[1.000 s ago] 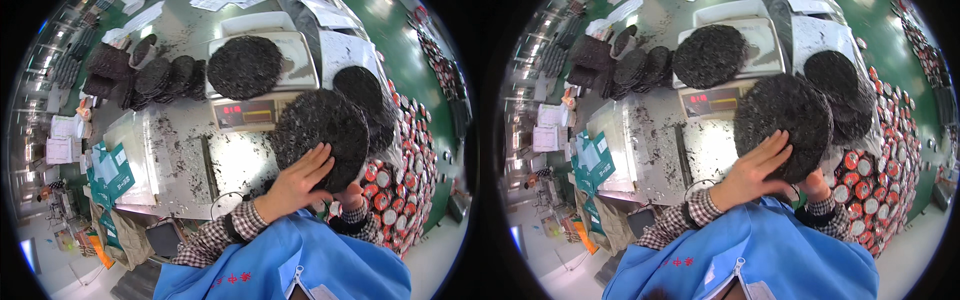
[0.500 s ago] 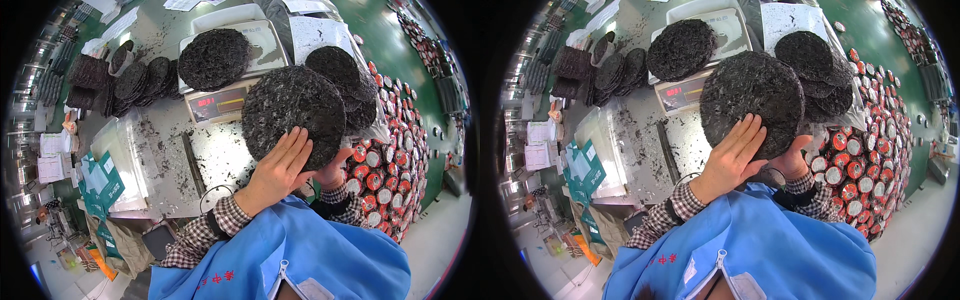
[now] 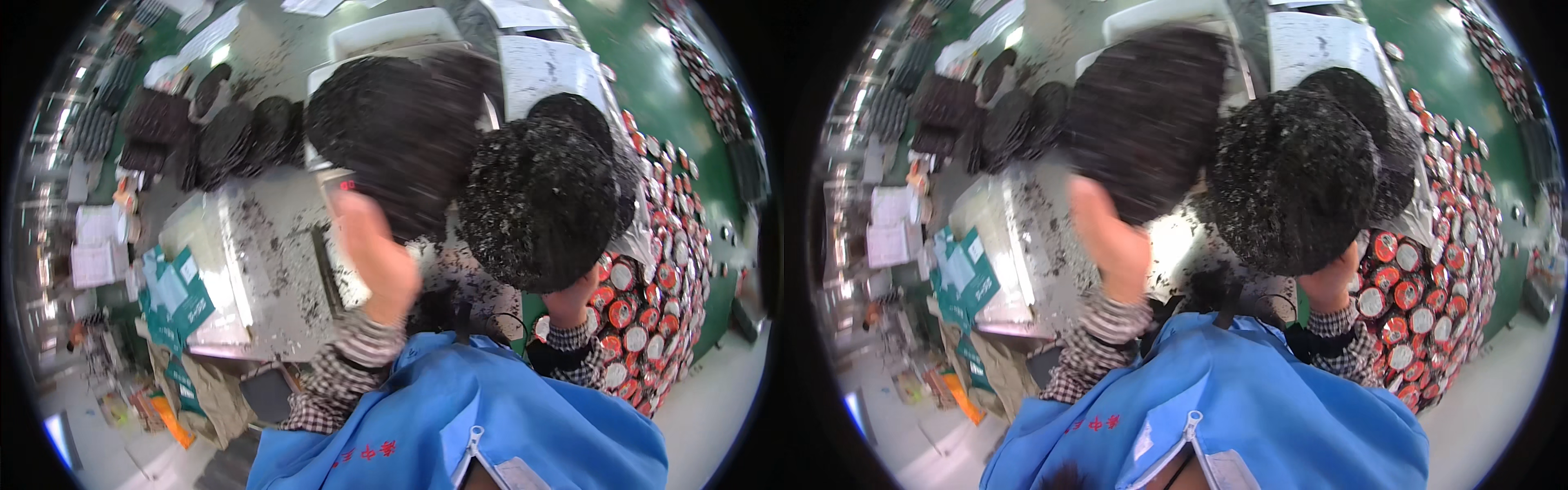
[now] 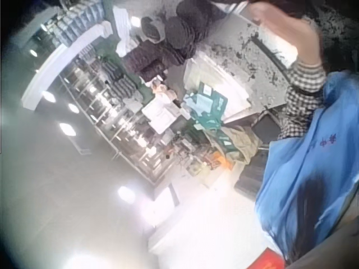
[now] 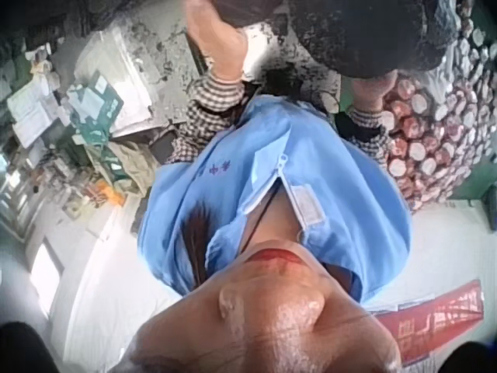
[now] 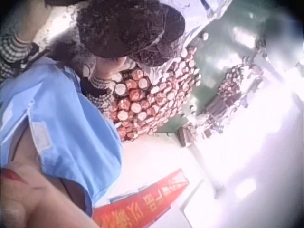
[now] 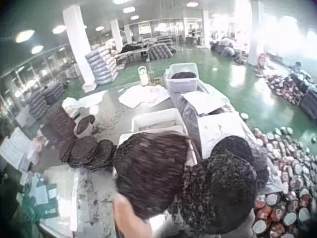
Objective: The person weighs circular bundles of seaweed by hand on an electronic scale, picking up bundles from a pile, placing them on the scale, and then moving them to a growing stack on the table.
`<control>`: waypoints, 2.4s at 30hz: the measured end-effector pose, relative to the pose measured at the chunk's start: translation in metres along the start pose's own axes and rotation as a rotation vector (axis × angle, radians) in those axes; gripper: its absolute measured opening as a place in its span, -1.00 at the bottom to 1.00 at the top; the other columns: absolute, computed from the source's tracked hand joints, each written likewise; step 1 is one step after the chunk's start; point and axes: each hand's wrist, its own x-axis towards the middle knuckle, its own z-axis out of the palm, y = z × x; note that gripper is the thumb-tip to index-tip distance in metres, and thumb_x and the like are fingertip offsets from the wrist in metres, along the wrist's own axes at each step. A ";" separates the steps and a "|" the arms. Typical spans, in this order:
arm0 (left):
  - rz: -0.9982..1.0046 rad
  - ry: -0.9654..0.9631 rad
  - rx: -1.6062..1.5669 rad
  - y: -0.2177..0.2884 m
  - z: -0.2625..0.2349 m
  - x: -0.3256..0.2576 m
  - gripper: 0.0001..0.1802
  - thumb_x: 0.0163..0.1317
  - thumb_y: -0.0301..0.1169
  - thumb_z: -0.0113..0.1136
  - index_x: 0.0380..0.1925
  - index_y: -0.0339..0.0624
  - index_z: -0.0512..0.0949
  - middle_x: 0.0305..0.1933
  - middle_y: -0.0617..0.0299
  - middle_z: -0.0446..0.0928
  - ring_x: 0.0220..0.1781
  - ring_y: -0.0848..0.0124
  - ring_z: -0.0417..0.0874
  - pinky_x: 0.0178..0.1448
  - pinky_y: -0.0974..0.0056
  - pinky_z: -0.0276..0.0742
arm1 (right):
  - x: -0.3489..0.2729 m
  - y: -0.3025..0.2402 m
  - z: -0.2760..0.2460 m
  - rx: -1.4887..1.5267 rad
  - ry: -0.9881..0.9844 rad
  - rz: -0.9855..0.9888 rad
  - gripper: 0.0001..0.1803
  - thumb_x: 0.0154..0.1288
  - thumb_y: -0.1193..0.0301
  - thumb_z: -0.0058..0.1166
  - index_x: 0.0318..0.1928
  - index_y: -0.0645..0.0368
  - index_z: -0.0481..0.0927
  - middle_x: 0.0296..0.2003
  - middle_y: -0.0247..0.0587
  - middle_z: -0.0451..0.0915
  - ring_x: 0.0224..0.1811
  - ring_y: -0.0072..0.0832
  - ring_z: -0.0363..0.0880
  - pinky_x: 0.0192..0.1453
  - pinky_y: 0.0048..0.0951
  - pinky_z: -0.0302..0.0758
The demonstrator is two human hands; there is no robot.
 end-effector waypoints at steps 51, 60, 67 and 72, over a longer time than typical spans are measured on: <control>-1.124 -0.712 -1.473 0.001 -0.009 -0.083 -0.48 0.52 -0.27 -0.10 0.40 -0.14 0.19 0.42 0.22 0.25 0.41 0.40 0.30 0.42 0.32 0.29 | -0.007 -0.021 -0.029 -0.128 -0.088 0.718 -0.38 0.35 0.32 0.08 0.32 0.39 0.28 0.21 -0.01 0.48 0.22 -0.22 0.50 0.34 -0.18 0.41; -0.626 -0.711 0.095 -0.085 -0.055 -0.125 -0.65 0.20 -0.18 0.29 -0.29 -0.32 0.61 -0.34 -0.15 0.62 -0.26 -0.04 0.67 -0.14 0.02 0.57 | 0.039 0.047 -0.029 -0.525 0.004 0.933 -0.42 0.44 0.33 0.01 0.34 0.37 0.27 0.23 -0.06 0.46 0.22 -0.27 0.50 0.28 -0.24 0.48; -0.690 -0.904 -0.273 -0.073 -0.088 -0.098 -0.55 0.15 -0.12 0.37 -0.18 -0.31 0.64 -0.25 -0.03 0.68 -0.26 0.11 0.70 -0.13 0.19 0.56 | 0.040 0.108 0.023 -1.363 -0.624 0.363 -0.23 0.19 0.16 0.33 0.27 0.35 0.33 0.15 0.06 0.48 0.19 -0.32 0.51 0.22 -0.37 0.48; -0.901 -0.020 -0.774 -0.077 -0.053 -0.039 -0.65 0.22 -0.33 0.36 -0.05 -0.23 0.56 -0.37 0.29 0.59 -0.35 0.56 0.60 -0.26 0.44 0.54 | 0.091 0.061 0.082 -1.137 -0.476 0.378 -0.66 0.29 0.36 0.22 -0.03 0.33 0.54 -0.17 -0.26 0.69 -0.21 -0.44 0.70 -0.04 -0.49 0.61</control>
